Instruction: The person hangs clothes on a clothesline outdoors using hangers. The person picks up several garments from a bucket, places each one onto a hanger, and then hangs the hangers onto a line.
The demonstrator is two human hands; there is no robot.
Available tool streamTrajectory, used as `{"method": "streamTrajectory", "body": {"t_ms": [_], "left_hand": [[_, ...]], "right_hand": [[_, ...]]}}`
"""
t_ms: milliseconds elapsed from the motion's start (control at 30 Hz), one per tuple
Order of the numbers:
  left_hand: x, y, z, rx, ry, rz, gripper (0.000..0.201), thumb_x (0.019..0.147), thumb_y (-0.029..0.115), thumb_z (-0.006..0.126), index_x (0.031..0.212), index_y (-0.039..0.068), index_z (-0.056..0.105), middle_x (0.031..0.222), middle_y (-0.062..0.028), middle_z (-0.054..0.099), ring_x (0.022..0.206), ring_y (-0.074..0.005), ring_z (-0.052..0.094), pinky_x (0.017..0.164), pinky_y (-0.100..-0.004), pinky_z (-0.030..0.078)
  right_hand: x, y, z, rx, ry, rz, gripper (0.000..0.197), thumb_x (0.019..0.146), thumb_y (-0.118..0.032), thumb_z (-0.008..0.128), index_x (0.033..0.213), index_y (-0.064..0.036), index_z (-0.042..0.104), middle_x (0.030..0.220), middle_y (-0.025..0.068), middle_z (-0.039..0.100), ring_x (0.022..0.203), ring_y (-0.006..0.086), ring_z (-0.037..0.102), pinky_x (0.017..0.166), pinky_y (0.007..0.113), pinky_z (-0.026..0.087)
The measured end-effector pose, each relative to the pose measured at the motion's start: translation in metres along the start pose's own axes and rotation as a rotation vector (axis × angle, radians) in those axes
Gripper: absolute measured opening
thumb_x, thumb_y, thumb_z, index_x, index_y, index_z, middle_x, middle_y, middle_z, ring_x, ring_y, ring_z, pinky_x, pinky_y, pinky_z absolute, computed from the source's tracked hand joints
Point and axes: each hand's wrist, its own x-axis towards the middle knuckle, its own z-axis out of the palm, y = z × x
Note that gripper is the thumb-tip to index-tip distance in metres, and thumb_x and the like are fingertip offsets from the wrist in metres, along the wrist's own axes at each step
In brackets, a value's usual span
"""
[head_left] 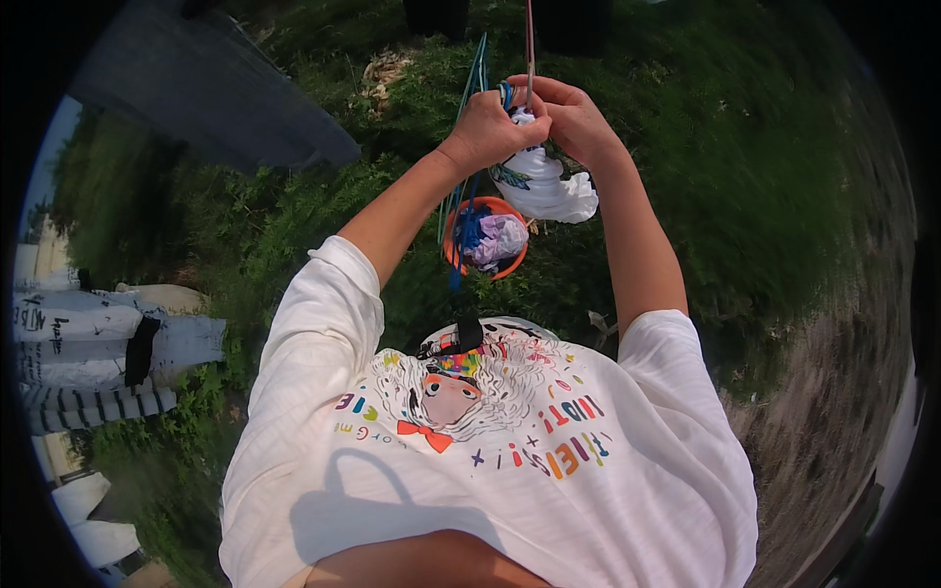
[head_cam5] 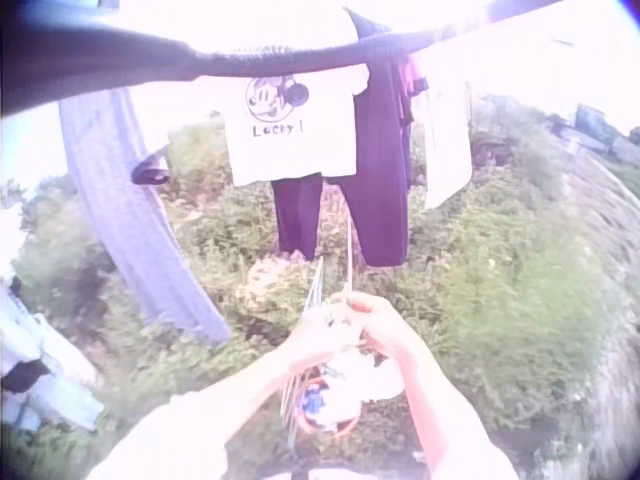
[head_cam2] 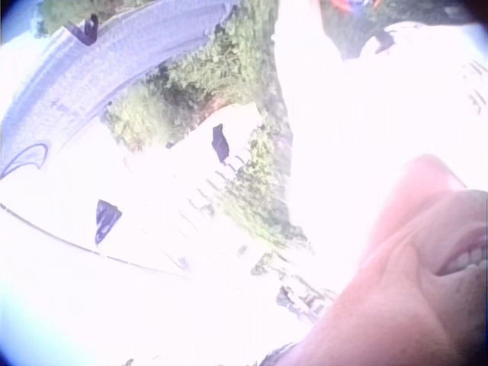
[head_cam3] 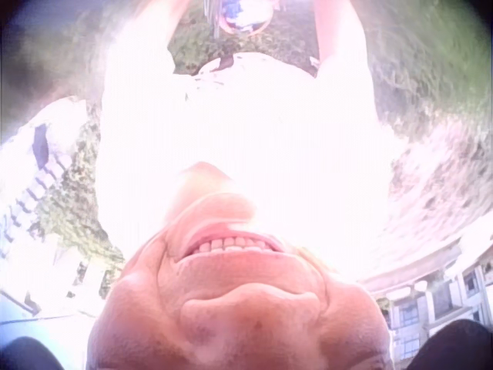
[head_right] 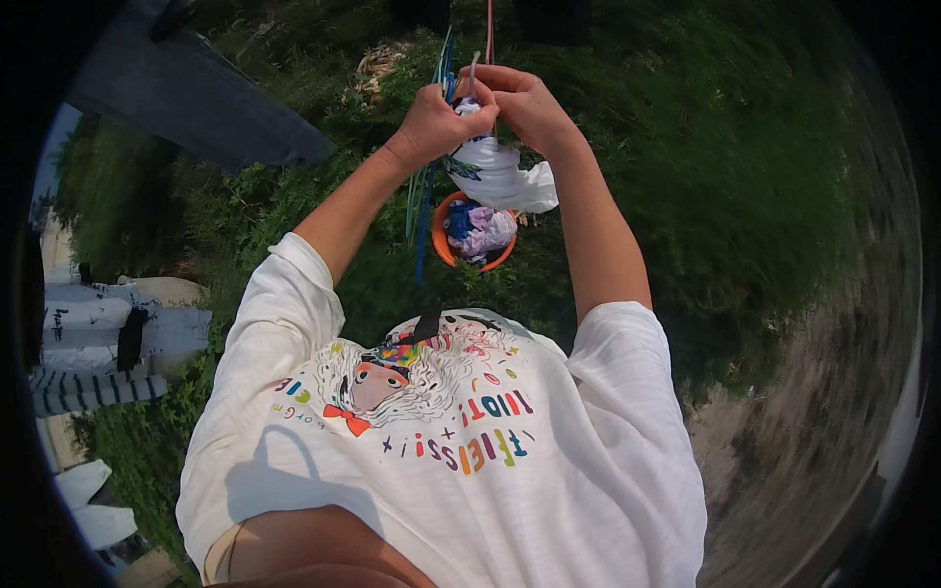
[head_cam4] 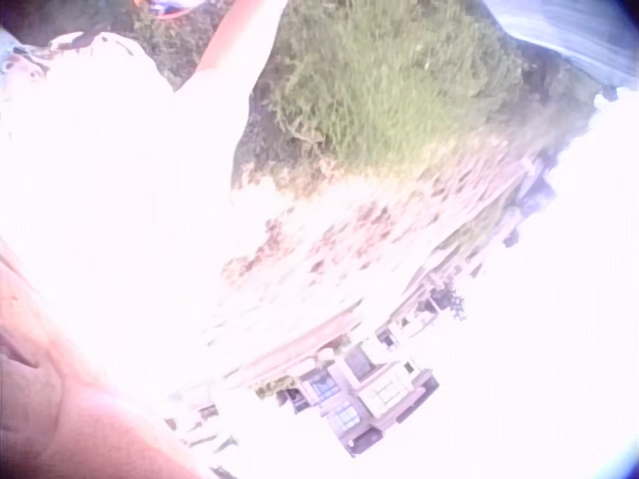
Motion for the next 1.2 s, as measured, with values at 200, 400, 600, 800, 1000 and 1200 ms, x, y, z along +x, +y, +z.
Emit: {"method": "streamTrajectory", "body": {"t_ms": [200, 400, 600, 800, 1000, 1200], "left_hand": [[-0.008, -0.024, -0.008, -0.029, 0.239, 0.065, 0.044, 0.077, 0.024, 0.070, 0.120, 0.013, 0.065, 0.067, -0.0058, 0.066, 0.059, -0.0119, 0.062, 0.062, -0.0265, 0.051], [-0.028, -0.034, -0.035, -0.270, 0.423, -0.049, 0.021, 0.085, 0.012, 0.065, 0.105, 0.005, 0.071, 0.083, 0.0021, 0.067, 0.069, -0.0052, 0.059, 0.065, -0.0209, 0.048], [-0.042, -0.049, -0.049, -0.626, 0.559, -0.081, 0.026, 0.085, 0.015, 0.068, 0.107, 0.001, 0.069, 0.082, -0.0008, 0.066, 0.071, -0.0073, 0.059, 0.066, -0.0223, 0.048], [-0.051, -0.040, -0.052, -0.709, 0.678, -0.137, 0.029, 0.085, 0.018, 0.071, 0.106, -0.001, 0.068, 0.083, -0.0022, 0.066, 0.072, -0.0095, 0.060, 0.069, -0.0249, 0.049], [-0.081, -0.068, -0.050, -0.682, 0.821, -0.400, 0.028, 0.087, 0.020, 0.068, 0.106, 0.000, 0.066, 0.093, -0.0059, 0.066, 0.081, -0.0126, 0.061, 0.074, -0.0274, 0.049], [-0.085, -0.093, -0.003, -0.838, 0.694, -0.593, 0.034, 0.090, 0.030, 0.062, 0.108, 0.002, 0.067, 0.102, -0.0058, 0.066, 0.086, -0.0135, 0.062, 0.078, -0.0286, 0.049]], "right_hand": [[0.036, 0.009, -0.049, 0.197, 0.481, -0.277, 0.028, 0.084, 0.007, 0.054, 0.108, 0.0017, 0.065, 0.103, 0.0095, 0.065, 0.080, 0.0142, 0.063, 0.063, 0.023, 0.053], [-0.025, 0.004, -0.101, -0.064, 0.515, -0.076, 0.032, 0.084, -0.003, 0.060, 0.116, 0.0019, 0.060, 0.100, 0.0081, 0.062, 0.071, 0.0082, 0.058, 0.051, 0.021, 0.043], [-0.090, 0.058, -0.081, 0.335, 0.429, 0.386, 0.055, 0.086, -0.039, 0.070, 0.121, 0.0001, 0.055, 0.090, 0.0034, 0.059, 0.051, 0.0050, 0.040, 0.040, 0.020, 0.026], [-0.082, 0.095, -0.032, 0.542, 0.039, 0.709, 0.039, 0.092, -0.044, 0.060, 0.097, -0.0056, 0.058, 0.080, 0.0015, 0.060, 0.042, 0.0021, 0.028, 0.033, 0.018, 0.017], [-0.044, 0.042, -0.029, 0.266, -0.075, 0.299, 0.029, 0.087, -0.010, 0.063, 0.115, -0.0037, 0.059, 0.071, -0.0043, 0.052, 0.046, 0.0023, 0.033, 0.039, 0.018, 0.023], [-0.009, -0.044, -0.020, -0.125, -0.241, 0.059, 0.042, 0.088, -0.017, 0.066, 0.127, -0.0035, 0.059, 0.063, -0.0058, 0.047, 0.048, 0.0024, 0.033, 0.045, 0.021, 0.023]]}}
